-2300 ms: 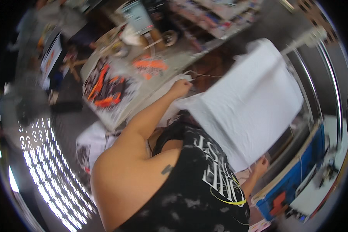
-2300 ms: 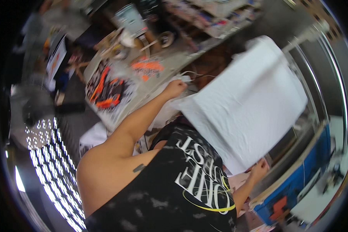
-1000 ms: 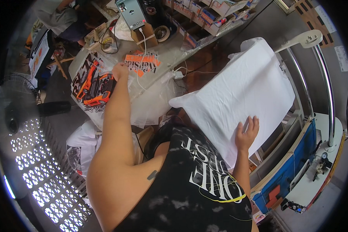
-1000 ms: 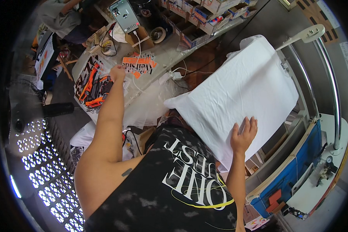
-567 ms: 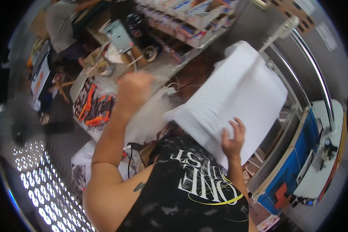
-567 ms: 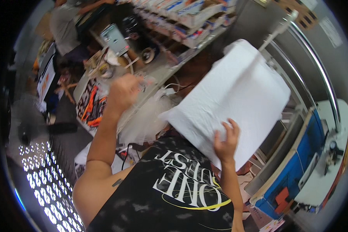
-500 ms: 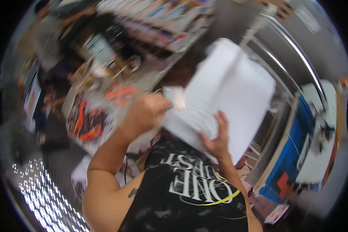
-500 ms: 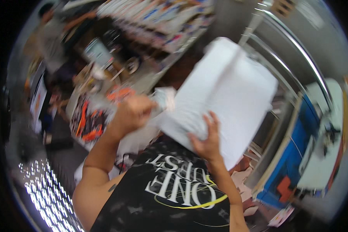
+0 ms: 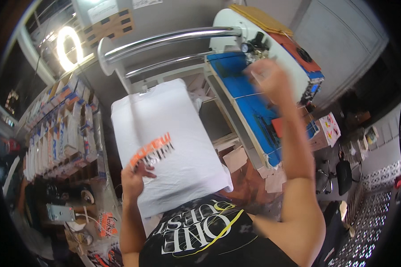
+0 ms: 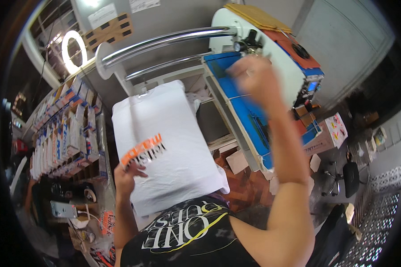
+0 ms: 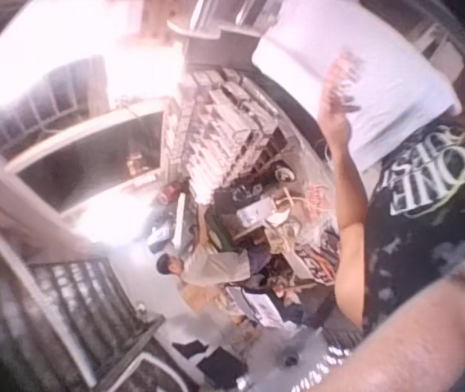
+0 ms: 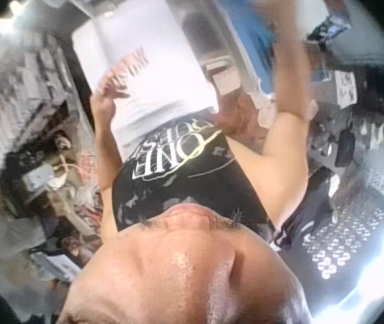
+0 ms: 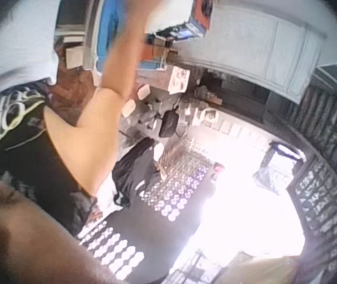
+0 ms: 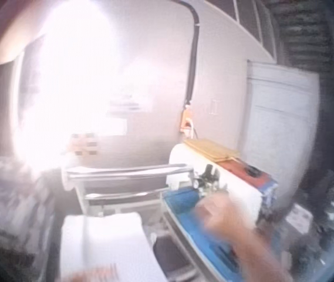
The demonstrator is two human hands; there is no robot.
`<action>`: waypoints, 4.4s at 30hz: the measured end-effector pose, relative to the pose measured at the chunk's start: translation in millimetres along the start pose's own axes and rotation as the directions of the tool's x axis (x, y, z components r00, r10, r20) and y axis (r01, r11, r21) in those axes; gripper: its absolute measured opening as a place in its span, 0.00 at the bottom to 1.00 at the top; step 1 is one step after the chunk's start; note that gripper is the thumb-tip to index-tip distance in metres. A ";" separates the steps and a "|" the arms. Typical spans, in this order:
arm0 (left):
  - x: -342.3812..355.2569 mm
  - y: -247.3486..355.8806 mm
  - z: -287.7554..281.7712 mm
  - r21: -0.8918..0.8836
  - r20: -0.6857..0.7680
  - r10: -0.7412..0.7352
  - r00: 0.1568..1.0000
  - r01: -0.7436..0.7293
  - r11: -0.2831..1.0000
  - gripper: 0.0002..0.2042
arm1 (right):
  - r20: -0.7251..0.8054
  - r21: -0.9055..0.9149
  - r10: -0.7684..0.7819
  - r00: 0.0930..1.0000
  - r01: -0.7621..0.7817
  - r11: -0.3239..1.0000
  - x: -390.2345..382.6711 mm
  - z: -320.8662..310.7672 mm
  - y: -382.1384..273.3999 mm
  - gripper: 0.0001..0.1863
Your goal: The person places a white t-shirt on a heat press, aligns a printed transfer sheet with a car graphic, and uses the press to apply the design. They then remove the backing, place another t-shirt on the press, and apply a second transfer with text. The process is repeated for multiple shirts.
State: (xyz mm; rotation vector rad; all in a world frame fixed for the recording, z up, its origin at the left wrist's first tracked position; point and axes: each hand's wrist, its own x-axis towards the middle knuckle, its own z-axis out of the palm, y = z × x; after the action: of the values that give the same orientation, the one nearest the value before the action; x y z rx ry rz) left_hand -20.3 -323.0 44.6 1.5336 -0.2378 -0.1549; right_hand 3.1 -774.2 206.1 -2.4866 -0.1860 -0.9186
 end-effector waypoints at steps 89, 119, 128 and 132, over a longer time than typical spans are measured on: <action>39.1 102.8 -45.3 -0.099 0.049 0.165 0.985 -0.159 0.982 0.14 | 0.606 0.707 0.237 0.759 -0.651 0.277 -156.7 128.5 -171.3 0.30; 53.0 129.0 45.7 0.451 0.423 -0.069 0.904 -0.143 0.881 0.09 | 0.180 0.802 0.581 0.794 -0.460 0.380 -194.2 70.7 -138.3 0.32; 62.0 135.0 60.5 0.558 0.644 -0.107 0.758 -0.369 0.743 0.07 | 0.149 0.782 0.274 0.950 -0.283 0.555 -137.7 95.4 -162.9 0.22; 47.1 112.4 58.1 0.052 0.318 -0.015 0.948 -0.002 0.999 0.08 | 0.245 0.909 0.503 0.829 -0.377 0.178 -130.2 104.5 -174.2 0.20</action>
State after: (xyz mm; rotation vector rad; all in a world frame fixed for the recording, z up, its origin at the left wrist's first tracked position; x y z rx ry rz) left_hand 5.3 -387.1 160.6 1.5567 -0.4967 -0.4061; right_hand -85.7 -566.5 121.5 -1.1977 0.0640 -0.4263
